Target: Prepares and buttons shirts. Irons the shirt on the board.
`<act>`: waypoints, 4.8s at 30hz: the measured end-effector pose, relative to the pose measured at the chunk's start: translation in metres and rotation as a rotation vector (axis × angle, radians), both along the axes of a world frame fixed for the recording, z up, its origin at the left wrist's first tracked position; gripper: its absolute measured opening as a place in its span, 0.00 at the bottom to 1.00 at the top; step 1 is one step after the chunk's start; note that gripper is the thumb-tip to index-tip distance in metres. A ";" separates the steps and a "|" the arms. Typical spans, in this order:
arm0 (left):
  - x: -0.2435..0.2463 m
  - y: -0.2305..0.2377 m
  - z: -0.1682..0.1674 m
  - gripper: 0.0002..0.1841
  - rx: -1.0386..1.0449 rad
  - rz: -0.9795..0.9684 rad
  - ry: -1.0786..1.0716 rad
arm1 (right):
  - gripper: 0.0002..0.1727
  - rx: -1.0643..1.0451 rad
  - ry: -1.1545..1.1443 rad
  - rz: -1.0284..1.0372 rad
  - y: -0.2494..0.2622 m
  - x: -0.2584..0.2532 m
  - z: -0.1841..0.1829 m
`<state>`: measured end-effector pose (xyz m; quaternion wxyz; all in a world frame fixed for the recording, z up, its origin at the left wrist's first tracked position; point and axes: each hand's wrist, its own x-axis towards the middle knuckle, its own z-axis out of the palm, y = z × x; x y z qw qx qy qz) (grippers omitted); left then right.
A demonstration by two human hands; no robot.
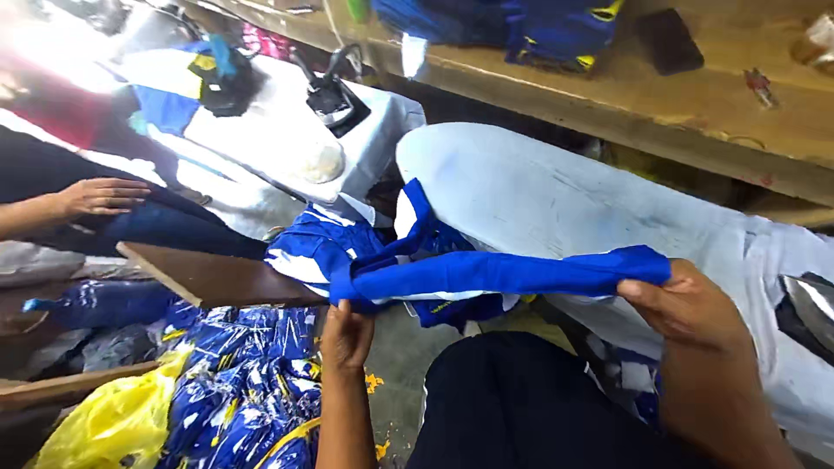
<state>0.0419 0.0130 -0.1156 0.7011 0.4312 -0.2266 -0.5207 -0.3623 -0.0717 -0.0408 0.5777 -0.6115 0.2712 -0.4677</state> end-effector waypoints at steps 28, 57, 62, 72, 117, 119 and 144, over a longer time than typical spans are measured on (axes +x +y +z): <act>-0.026 -0.235 0.178 0.18 -0.642 -0.289 -0.926 | 0.20 -0.104 -0.177 -0.447 0.042 -0.009 0.021; -0.397 -0.466 -0.114 0.23 0.139 -0.948 -1.688 | 0.12 1.026 -0.322 -1.147 -0.083 -0.223 -0.208; -0.379 -0.437 -0.075 0.35 0.039 -0.857 -1.845 | 0.20 1.098 0.073 -1.048 -0.050 -0.235 -0.190; -0.371 -0.198 -0.080 0.26 -0.139 -1.338 -1.507 | 0.30 0.989 -0.156 -0.770 0.003 -0.146 -0.197; -0.427 -0.327 -0.144 0.23 -0.512 -0.968 -1.690 | 0.38 0.051 1.431 -0.750 -0.073 -0.189 -0.266; -0.424 -0.366 -0.161 0.28 -0.413 -0.971 -1.842 | 0.38 0.025 1.444 -0.801 -0.070 -0.190 -0.271; -0.409 -0.177 -0.133 0.13 -0.857 -1.288 -1.537 | 0.39 -0.099 1.431 -0.617 -0.057 -0.225 -0.267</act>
